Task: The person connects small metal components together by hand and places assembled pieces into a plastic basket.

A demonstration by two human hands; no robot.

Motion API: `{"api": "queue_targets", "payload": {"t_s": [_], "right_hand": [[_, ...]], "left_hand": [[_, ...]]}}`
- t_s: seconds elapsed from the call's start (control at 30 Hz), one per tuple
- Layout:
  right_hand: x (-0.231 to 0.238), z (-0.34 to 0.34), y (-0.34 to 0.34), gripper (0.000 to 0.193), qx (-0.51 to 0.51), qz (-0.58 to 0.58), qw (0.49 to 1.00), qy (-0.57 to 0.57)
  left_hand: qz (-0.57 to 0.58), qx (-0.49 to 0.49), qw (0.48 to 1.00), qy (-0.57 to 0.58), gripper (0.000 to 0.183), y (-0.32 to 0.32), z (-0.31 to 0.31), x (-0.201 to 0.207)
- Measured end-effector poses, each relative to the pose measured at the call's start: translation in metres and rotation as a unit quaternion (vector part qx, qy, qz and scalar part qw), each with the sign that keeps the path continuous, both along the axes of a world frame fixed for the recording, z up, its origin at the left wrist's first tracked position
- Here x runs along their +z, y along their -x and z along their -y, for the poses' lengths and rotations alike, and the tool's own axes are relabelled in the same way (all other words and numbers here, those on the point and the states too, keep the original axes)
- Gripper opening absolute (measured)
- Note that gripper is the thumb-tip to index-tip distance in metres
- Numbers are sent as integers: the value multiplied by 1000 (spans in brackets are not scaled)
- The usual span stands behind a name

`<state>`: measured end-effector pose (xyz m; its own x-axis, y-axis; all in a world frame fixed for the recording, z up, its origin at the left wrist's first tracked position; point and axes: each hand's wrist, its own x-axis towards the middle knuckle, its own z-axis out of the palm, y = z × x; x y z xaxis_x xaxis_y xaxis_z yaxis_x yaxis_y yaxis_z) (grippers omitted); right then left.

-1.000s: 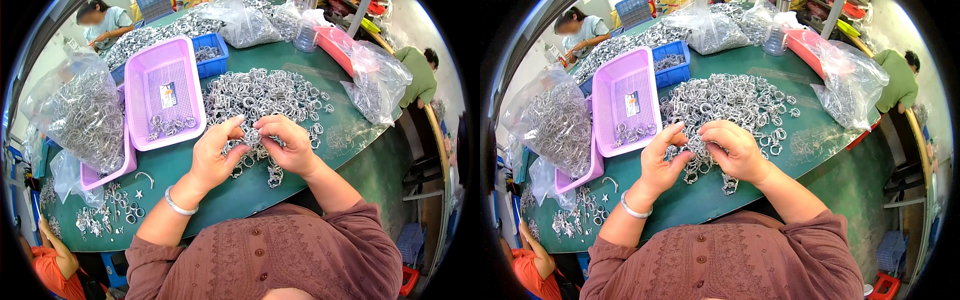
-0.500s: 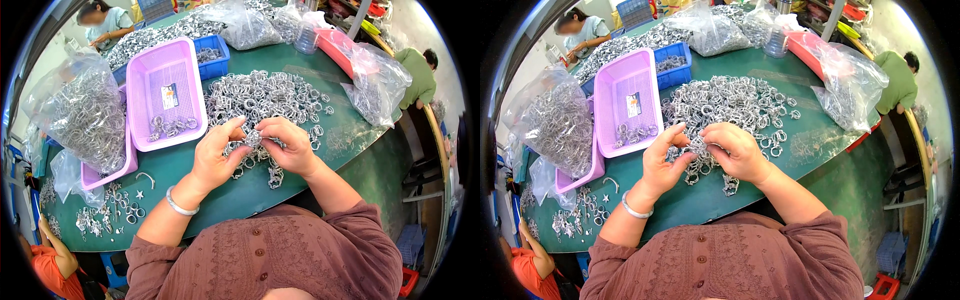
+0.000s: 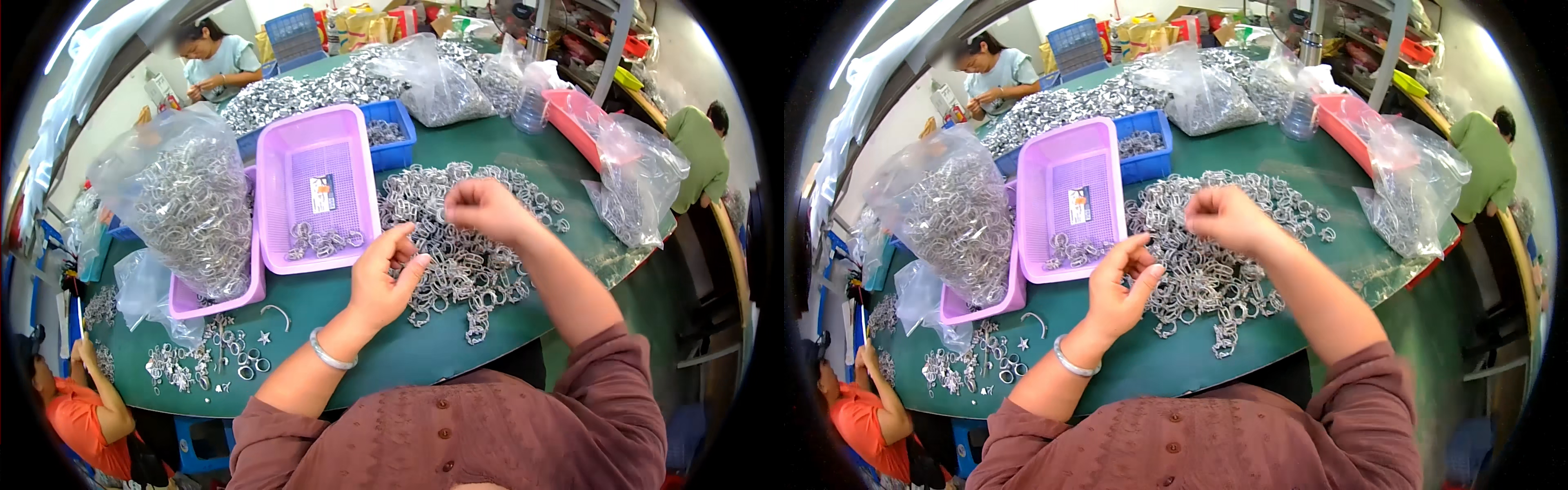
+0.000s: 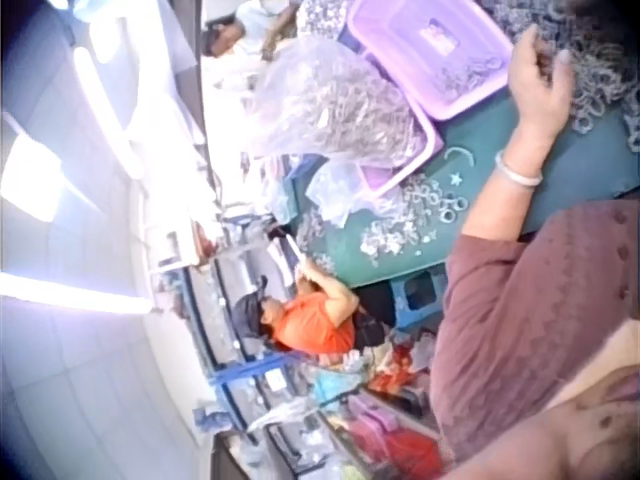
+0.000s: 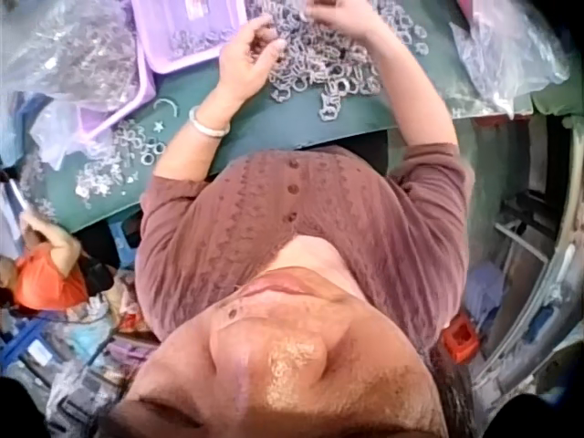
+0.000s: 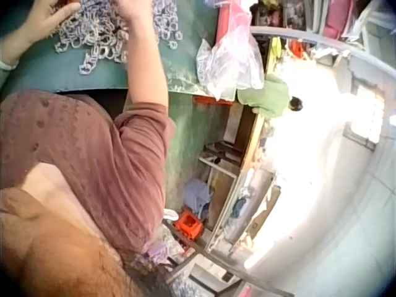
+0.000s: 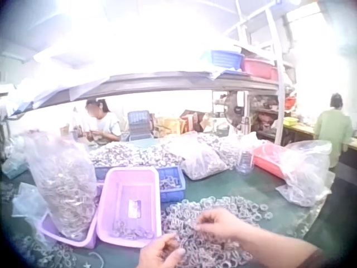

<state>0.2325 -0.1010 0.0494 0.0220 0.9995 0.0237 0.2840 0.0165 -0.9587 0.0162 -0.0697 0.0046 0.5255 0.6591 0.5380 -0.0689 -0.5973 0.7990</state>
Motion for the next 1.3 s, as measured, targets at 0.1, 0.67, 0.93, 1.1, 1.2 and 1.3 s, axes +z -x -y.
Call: {"api": "queue_targets", "payload": {"t_s": [0.1, 0.67, 0.93, 1.1, 1.2, 1.3], "right_hand": [[30, -69, -23, 8, -83, 9, 996, -15], [-10, 18, 12, 21, 143, 478, 854, -151], [-16, 41, 11, 10, 107, 456, 857, -215], [-18, 52, 5, 15, 102, 449, 855, -238], [-18, 56, 14, 20, 78, 451, 857, -236], [-20, 57, 28, 39, 66, 493, 833, -241]], "left_hand": [[4, -2, 1000, -26, 32, -9, -4, -4], [0, 10, 996, -92, 22, -9, -1, -11], [-32, 42, 998, -28, 18, 11, 5, -10], [-60, 32, 998, -18, 18, 14, 8, -11], [-40, 32, 998, -46, 16, 13, 8, -14], [-43, 16, 998, -35, 16, 15, 9, -15]]}}
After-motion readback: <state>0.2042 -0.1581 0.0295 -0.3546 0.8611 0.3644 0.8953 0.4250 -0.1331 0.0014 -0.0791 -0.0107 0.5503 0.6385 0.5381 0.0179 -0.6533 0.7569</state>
